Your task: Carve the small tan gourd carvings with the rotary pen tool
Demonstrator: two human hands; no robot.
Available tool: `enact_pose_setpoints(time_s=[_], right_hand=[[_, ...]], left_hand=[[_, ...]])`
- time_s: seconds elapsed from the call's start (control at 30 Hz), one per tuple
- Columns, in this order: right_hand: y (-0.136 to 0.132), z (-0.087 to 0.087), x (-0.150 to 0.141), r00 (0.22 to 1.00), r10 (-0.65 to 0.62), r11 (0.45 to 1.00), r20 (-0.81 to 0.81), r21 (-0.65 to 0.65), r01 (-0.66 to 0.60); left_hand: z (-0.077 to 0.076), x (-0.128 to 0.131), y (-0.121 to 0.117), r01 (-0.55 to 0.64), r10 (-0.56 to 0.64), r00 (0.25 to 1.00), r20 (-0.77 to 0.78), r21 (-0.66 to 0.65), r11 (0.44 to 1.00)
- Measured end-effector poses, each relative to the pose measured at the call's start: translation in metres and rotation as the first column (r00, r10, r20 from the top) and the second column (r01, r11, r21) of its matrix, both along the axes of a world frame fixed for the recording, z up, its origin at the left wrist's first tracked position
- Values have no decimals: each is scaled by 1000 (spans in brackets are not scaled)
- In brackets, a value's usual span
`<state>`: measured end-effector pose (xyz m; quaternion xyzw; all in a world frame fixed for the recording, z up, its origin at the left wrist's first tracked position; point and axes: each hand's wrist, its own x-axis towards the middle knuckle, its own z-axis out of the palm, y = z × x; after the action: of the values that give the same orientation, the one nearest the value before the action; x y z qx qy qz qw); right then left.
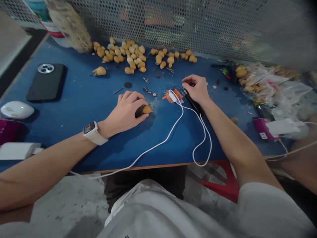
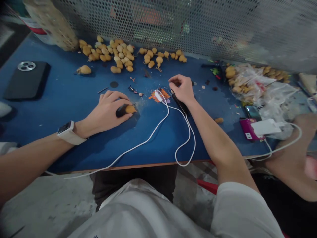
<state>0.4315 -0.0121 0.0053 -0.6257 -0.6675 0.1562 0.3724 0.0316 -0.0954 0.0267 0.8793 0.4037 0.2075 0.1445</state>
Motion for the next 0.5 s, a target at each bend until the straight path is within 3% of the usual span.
enact_pose_setpoints(time_s=[0.5], right_hand=[[1, 1, 7, 1000, 27, 1000, 9, -12, -27]], left_hand=[[-7, -5, 4, 45, -45, 998, 42, 1, 999]])
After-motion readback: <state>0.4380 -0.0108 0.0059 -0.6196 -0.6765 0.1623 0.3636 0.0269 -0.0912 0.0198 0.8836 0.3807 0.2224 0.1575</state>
